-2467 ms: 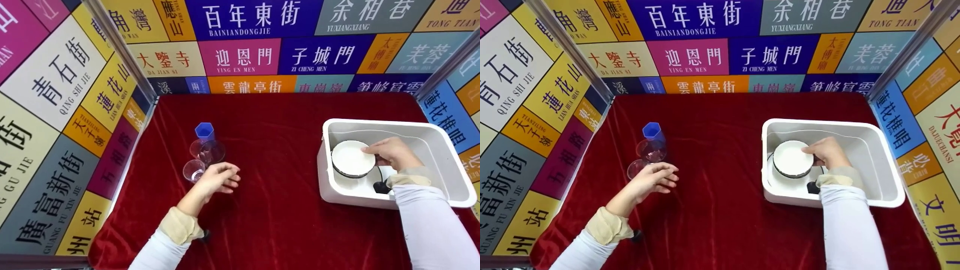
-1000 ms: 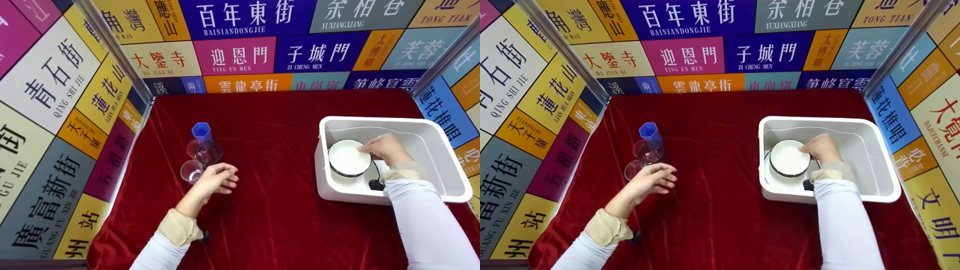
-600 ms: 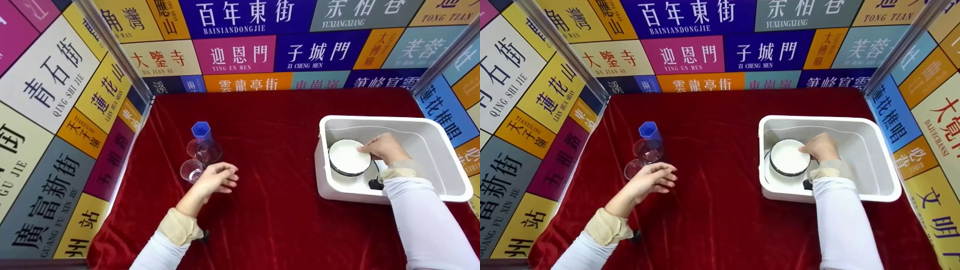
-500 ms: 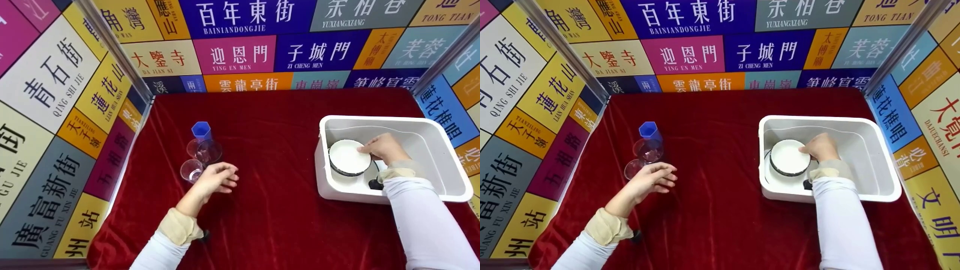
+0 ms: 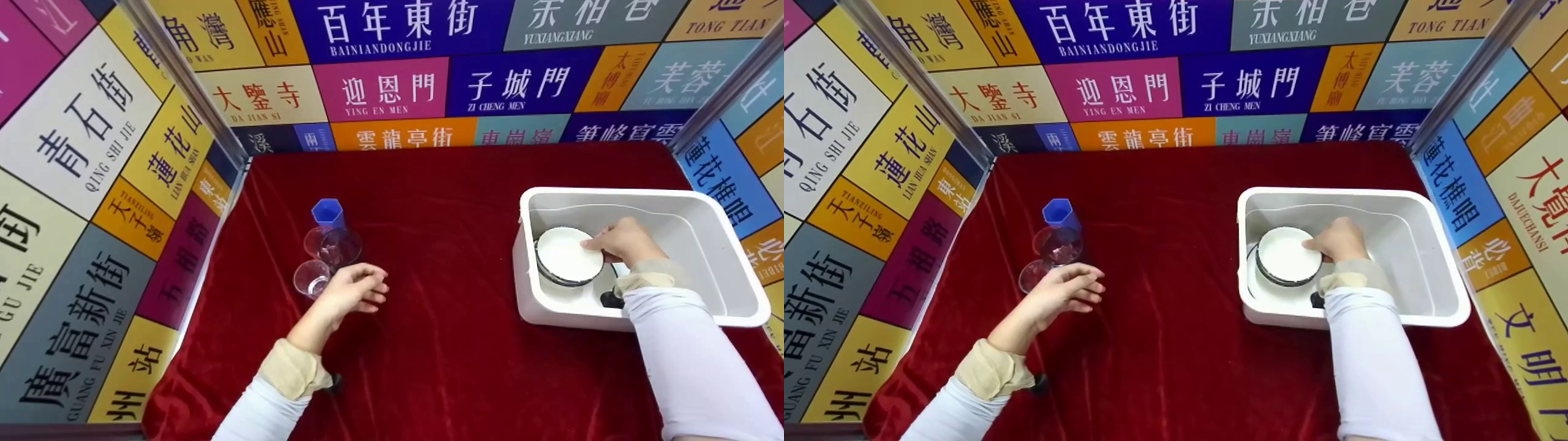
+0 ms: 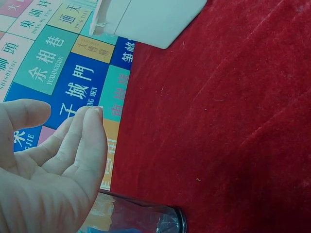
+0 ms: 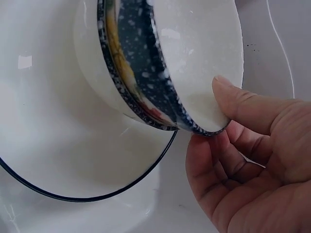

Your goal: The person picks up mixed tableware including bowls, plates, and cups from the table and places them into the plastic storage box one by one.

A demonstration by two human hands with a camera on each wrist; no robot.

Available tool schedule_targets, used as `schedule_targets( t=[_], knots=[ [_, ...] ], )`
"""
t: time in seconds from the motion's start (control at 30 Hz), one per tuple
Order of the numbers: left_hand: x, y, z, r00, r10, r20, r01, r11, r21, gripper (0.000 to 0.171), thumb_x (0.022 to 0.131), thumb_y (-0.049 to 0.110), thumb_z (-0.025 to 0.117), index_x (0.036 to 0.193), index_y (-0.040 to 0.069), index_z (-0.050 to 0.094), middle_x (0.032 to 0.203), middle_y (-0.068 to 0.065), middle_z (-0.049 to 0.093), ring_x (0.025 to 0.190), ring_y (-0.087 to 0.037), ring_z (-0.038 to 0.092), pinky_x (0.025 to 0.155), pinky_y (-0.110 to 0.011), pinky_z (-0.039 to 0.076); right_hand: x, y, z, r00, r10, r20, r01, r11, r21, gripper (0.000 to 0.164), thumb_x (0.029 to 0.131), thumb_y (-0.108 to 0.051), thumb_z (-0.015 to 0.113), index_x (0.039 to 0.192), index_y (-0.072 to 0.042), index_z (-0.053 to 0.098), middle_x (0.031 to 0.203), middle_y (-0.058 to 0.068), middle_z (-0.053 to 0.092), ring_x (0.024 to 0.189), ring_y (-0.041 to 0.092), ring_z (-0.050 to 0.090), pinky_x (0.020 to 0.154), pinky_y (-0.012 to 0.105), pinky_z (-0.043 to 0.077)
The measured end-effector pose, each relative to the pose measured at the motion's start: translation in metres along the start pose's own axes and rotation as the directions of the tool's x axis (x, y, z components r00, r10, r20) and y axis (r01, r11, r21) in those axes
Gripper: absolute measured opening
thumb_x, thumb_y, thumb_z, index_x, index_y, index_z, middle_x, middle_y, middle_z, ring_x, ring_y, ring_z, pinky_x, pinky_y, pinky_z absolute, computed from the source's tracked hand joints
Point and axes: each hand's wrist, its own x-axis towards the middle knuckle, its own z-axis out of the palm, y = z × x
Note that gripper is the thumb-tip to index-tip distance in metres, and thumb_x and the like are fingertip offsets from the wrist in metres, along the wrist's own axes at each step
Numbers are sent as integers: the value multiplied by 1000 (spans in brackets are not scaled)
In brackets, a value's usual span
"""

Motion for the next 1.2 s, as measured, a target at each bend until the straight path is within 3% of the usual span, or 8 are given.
schedule_targets(
  t=[0.27, 0.43, 0.53, 0.7, 0.8, 0.9, 1.07, 1.2],
  knots=[
    [-1, -3, -1, 997, 72, -31, -70, 996, 63, 24, 94, 6, 62, 117, -3, 63, 87, -3, 70, 73, -12, 67, 65, -31, 61, -5, -5, -1, 999, -46, -11, 46, 999, 4, 23, 90, -19, 75, 76, -8, 61, 72, -6, 53, 66, 9, 56, 65, 24, 56],
    [-3, -2, -1, 988, 130, -83, -118, 984, 132, 25, 91, 6, 68, 114, -3, 65, 90, -9, 71, 73, -12, 66, 66, -32, 62, -10, -8, -3, 997, -74, -21, 75, 997, 25, 20, 92, -24, 72, 80, -11, 63, 80, -8, 53, 70, 10, 52, 71, 26, 56],
    [-5, 0, -2, 975, 193, -114, -165, 963, 212, 23, 90, 7, 69, 111, -1, 67, 92, -12, 72, 73, -11, 64, 65, -28, 59, -13, -9, -4, 996, -78, -37, 79, 996, 41, 19, 93, -27, 71, 86, -11, 64, 85, -8, 54, 71, 10, 53, 72, 25, 56],
    [-8, 1, -4, 933, 326, -155, -239, 881, 409, 19, 88, 10, 73, 106, 5, 71, 84, -7, 72, 68, -8, 58, 62, -21, 48, -17, -10, -5, 995, -78, -54, 81, 995, 57, 22, 94, -31, 71, 92, -10, 65, 90, -7, 54, 73, 10, 54, 75, 24, 56],
    [-10, 1, -4, 906, 385, -177, -251, 824, 508, 17, 87, 14, 74, 103, 9, 72, 78, -2, 70, 66, -8, 55, 61, -21, 45, -19, -11, -6, 994, -88, -62, 91, 994, 53, 23, 94, -32, 71, 95, -10, 65, 90, -8, 54, 76, 10, 53, 76, 25, 56],
    [-11, 1, -5, 879, 430, -205, -252, 785, 566, 15, 86, 17, 76, 100, 12, 73, 72, 2, 66, 64, -8, 54, 63, -22, 46, -20, -14, -6, 993, -91, -73, 95, 994, 51, 25, 94, -34, 71, 97, -11, 64, 90, -11, 54, 79, 10, 54, 77, 25, 55],
    [-12, 1, -6, 828, 491, -270, -251, 757, 604, 18, 83, 21, 79, 96, 12, 69, 65, 6, 57, 61, -7, 52, 63, -25, 46, -22, -22, -4, 993, -82, -88, 87, 995, 52, 26, 93, -40, 71, 99, -15, 63, 89, -15, 54, 85, 12, 54, 79, 25, 55],
    [-11, -1, -10, 790, 516, -333, -246, 763, 598, 23, 81, 19, 81, 93, 11, 63, 67, 1, 57, 63, -11, 52, 65, -27, 45, -23, -30, -3, 991, -98, -95, 104, 993, 55, 32, 94, -41, 70, 104, -12, 62, 91, -15, 53, 83, 10, 54, 75, 21, 54]
  ],
)
